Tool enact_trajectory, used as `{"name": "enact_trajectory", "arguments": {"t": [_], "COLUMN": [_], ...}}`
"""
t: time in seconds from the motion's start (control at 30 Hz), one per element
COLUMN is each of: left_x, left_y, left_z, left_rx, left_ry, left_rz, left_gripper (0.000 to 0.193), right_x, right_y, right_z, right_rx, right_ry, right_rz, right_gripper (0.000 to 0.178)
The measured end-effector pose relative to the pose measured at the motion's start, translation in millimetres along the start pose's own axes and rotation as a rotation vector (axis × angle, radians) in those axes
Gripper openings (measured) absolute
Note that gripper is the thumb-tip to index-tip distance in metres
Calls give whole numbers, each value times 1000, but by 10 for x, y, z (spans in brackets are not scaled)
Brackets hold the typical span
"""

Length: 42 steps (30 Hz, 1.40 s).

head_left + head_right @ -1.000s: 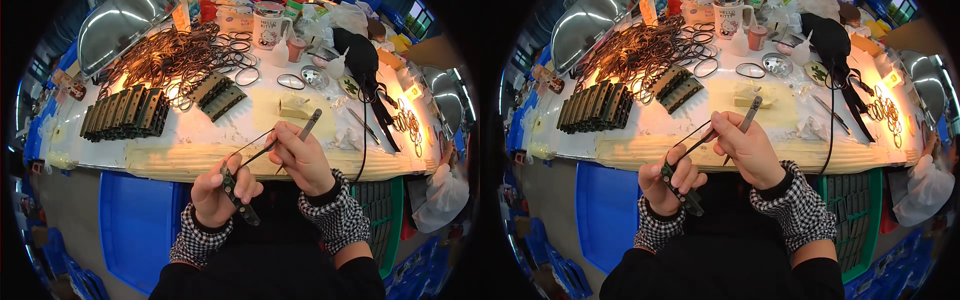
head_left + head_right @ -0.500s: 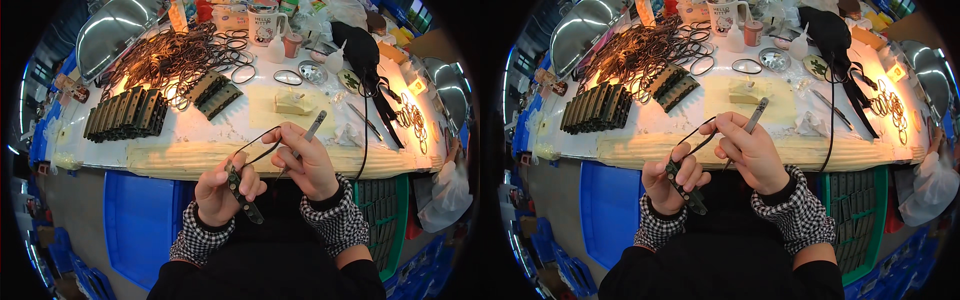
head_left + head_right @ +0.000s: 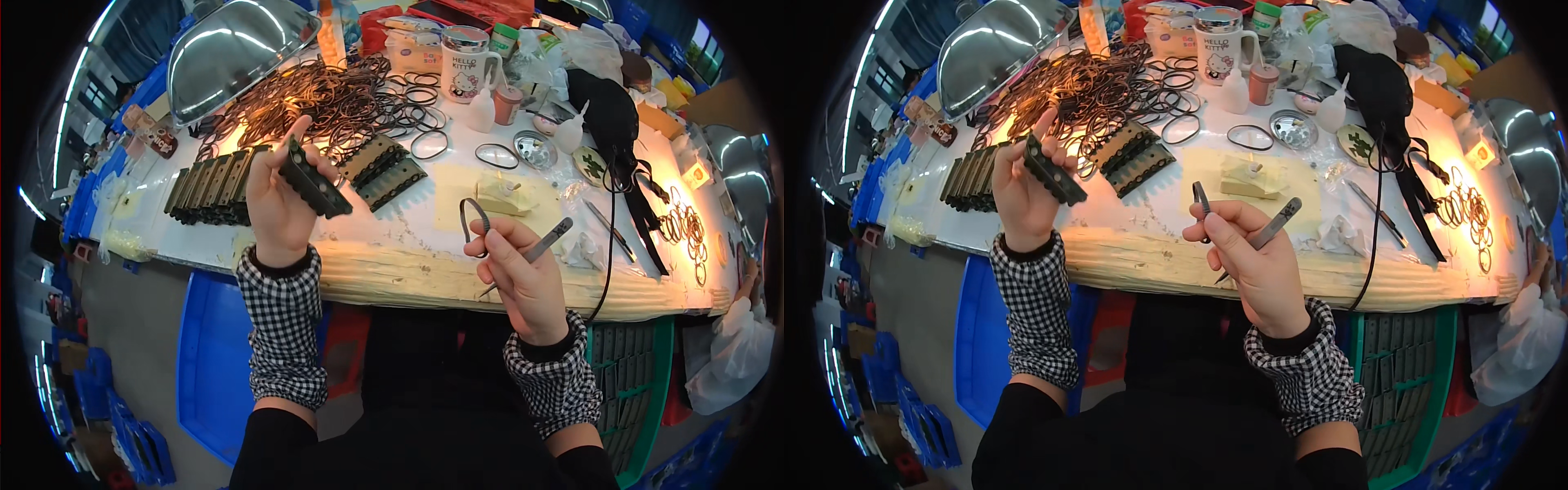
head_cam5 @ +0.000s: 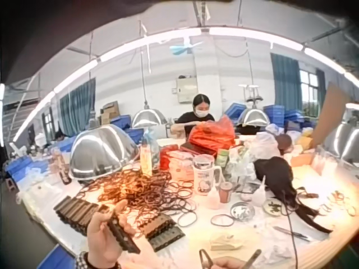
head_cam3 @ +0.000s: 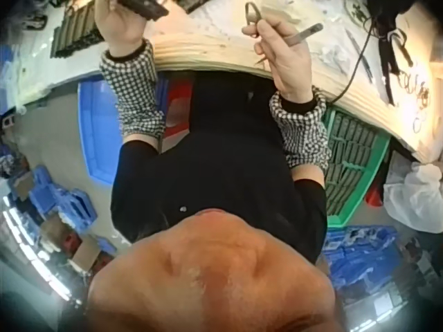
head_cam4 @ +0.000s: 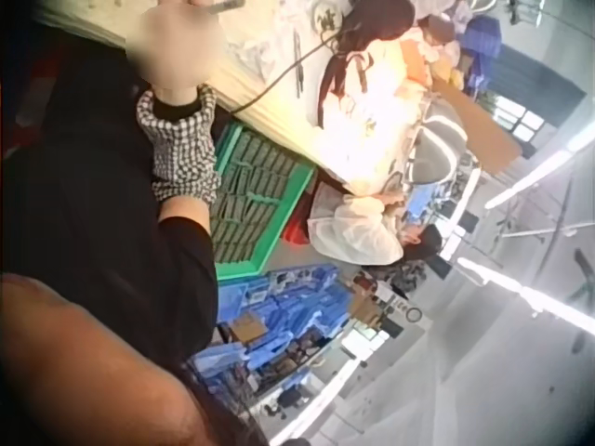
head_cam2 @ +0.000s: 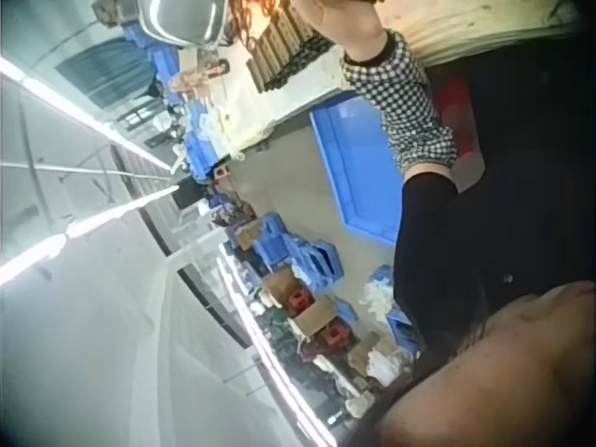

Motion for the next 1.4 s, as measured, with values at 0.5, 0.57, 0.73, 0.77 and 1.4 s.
{"name": "enact_trajectory", "arguments": {"t": [0.5, 0.57, 0.73, 0.77, 1.4], "left_x": [823, 823, 893, 903, 941], "left_y": [-1180, -1155, -1090, -1080, -1013], "left_z": [-924, -911, -860, -850, -921], "left_rx": [-322, -453, -554, -410, 429], "left_ry": [-263, -289, -383, -369, -381], "left_rz": [383, 355, 470, 472, 521], "left_gripper": [73, 63, 30, 27, 44], "right_x": [6, 12, 7, 12, 91], "right_y": [96, 104, 25, 2, 141], "right_z": [-31, -40, -55, -48, -20], "right_rx": [-134, -121, -98, 20, 159], "right_ry": [-16, -24, -74, -68, -152], "right_rz": [-64, -53, -26, 0, -202], "right_gripper": [13, 12, 20, 23, 19]}}
Point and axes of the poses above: each hand's wrist, its own x-axis away from the middle knuckle, its own z-axis out of the back of the hand, y = z × x, the point moved 7 cm from there along -x, towards the middle knuckle, and after that the axes turned 11 degrees about -y, right-handed, at the moved point
